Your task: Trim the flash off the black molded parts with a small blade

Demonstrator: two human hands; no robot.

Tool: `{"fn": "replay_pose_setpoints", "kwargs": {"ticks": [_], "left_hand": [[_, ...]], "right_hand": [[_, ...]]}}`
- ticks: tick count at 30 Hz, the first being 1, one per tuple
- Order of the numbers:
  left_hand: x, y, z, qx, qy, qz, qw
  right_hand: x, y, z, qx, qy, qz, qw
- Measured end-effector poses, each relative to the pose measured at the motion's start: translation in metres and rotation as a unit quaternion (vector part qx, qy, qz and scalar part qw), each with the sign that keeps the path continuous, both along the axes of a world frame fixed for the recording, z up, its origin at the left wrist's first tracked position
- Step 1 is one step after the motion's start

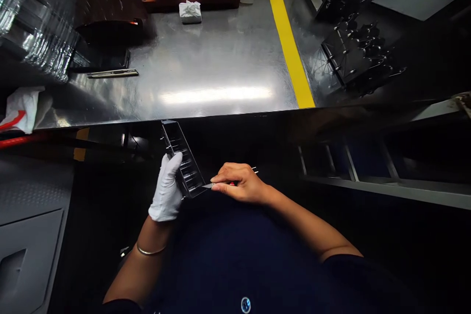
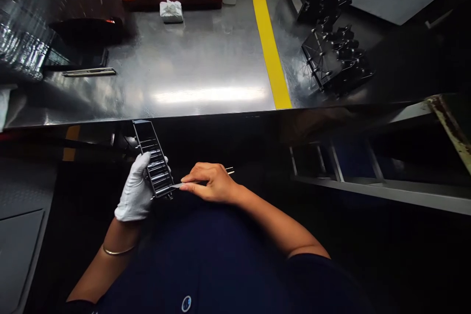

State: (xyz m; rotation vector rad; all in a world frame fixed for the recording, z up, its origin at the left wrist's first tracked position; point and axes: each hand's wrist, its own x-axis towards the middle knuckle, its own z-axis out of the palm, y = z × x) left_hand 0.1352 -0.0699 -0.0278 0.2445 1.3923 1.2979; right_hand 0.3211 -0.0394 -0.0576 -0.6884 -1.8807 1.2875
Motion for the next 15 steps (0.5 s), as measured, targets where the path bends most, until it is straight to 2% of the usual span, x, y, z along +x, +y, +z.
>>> {"fn": "replay_pose_setpoints", "kwargs": {"ticks": [4, 9, 15], "left_hand": [[-0.002, -0.004, 0.002, 0.013, 0.035, -0.069, 0.997], [-0.003, -0.007, 0.008, 0.001, 0.026, -0.154, 0.988], [-0.010, -0.008, 0.010, 0.029, 0.056, -0.222, 0.973]], "right_hand": [[-0.004, 0.009, -0.005, -0.006, -0.016, -0.015, 1.000], [-0.009, 0.026, -0.011, -0.003, -0.020, -0.066, 0.998], [-0.011, 0.048, -0.018, 0.003, -0.018, -0.128, 0.992]]}}
